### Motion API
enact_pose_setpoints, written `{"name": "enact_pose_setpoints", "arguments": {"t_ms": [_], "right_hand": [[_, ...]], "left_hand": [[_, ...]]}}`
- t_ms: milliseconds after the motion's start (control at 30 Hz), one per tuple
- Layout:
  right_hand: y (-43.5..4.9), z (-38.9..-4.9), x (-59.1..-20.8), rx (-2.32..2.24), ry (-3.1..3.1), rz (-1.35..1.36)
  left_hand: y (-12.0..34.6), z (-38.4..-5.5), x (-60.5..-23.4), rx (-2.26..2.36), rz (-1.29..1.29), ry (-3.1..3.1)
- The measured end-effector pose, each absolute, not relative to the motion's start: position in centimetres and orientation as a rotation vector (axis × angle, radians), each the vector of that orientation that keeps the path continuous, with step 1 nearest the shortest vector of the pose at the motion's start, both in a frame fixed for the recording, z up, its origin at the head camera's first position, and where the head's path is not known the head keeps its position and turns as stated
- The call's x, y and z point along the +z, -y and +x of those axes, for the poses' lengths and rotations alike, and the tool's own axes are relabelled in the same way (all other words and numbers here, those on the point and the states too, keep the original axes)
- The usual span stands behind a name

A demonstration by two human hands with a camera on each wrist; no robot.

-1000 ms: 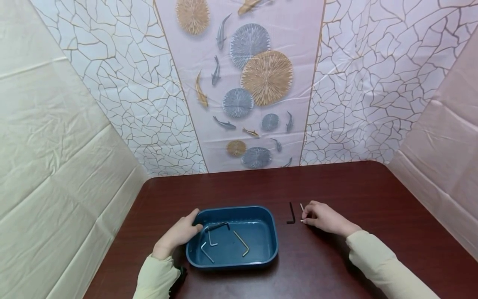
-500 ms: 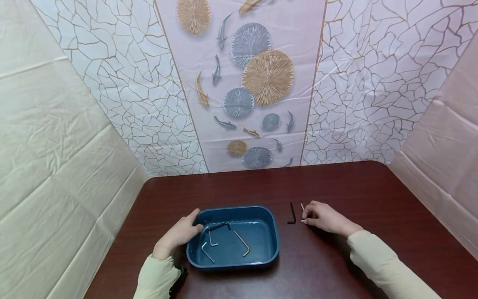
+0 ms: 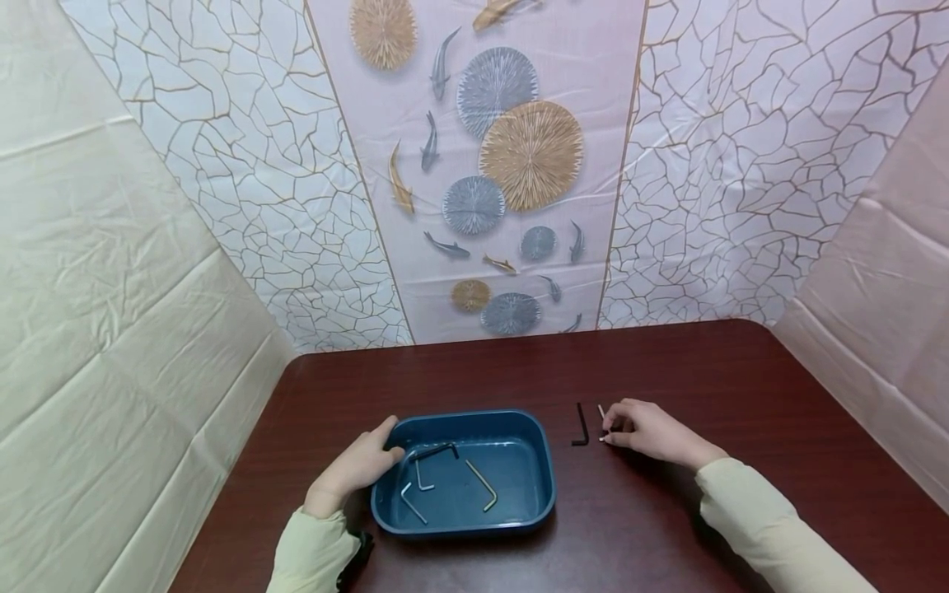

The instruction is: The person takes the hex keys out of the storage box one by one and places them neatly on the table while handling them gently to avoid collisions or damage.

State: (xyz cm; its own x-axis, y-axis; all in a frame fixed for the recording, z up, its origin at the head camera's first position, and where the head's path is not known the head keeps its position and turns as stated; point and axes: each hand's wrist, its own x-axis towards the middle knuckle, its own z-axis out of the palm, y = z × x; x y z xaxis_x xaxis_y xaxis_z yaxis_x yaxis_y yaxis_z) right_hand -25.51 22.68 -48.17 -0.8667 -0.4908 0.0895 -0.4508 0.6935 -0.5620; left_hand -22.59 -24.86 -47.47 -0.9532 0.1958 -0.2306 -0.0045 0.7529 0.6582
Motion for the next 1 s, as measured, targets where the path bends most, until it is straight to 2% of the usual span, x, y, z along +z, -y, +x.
{"name": "enact_pose_setpoints", "arguments": {"t_ms": [433,1000], "right_hand": [[-22.4,-26.2,-46.1,-1.079,-2.900,-0.701],[-15.7,-25.0,-43.3,-1.153,-2.786,-0.845]], "left_hand": [[24.8,-22.4,-47.2,1.020,0.149,-2.643],[24.8,-22.5,-47.0,0.976,0.148,-2.669]]}}
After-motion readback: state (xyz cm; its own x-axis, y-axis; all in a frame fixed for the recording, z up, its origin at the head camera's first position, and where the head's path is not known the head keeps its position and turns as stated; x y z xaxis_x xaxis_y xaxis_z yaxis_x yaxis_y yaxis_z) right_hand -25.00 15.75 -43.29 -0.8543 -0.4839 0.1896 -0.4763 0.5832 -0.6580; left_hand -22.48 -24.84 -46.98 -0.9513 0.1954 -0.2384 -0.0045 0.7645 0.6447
